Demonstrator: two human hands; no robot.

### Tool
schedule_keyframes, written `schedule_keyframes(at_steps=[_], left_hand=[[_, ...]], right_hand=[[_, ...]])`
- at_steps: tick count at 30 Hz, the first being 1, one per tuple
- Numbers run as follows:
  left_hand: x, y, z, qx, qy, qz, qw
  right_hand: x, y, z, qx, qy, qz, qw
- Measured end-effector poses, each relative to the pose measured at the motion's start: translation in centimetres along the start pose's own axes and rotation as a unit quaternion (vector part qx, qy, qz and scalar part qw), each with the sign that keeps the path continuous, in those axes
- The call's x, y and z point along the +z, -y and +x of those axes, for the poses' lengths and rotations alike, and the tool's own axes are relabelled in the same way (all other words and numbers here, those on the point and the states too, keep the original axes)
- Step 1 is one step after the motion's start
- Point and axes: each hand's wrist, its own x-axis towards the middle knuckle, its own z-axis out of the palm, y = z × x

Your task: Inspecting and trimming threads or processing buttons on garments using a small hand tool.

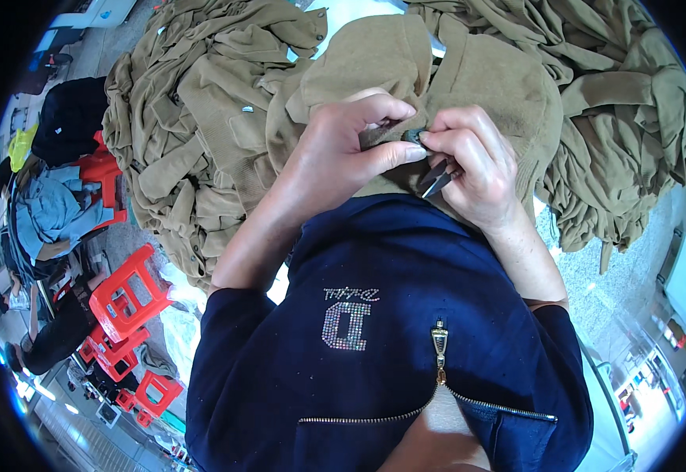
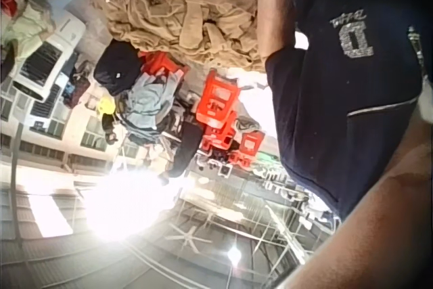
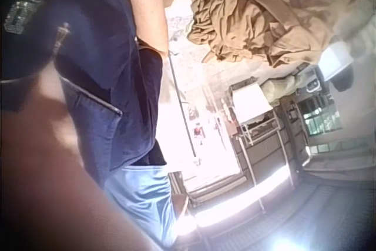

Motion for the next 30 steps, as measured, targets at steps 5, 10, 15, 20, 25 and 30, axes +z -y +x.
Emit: schedule_keyframes(at_steps=[5,10,15,20,25,30], left_hand=[[0.2,0.9,-0.2,0.111,-0.031,0.106,0.988],[-0.1,1.0,0.0,0.156,0.019,0.146,0.977],[0.4,1.7,-0.6,0.164,-0.012,0.186,0.969],[0.9,3.8,-0.6,0.254,-0.107,0.276,0.921],[1.2,5.2,0.6,0.274,-0.119,0.288,0.910],[-2.6,9.1,-1.5,0.175,-0.081,0.327,0.925]], right_hand=[[0.4,0.3,0.7,0.167,0.034,0.176,0.969],[0.4,0.0,0.5,0.220,0.100,0.154,0.958],[1.6,-0.6,-0.3,0.178,0.002,0.189,0.966],[3.2,-0.9,-0.6,0.146,-0.036,0.186,0.971],[2.9,-0.4,-0.7,0.196,-0.011,0.126,0.972],[1.8,-2.0,-6.0,0.255,0.159,0.007,0.954]])
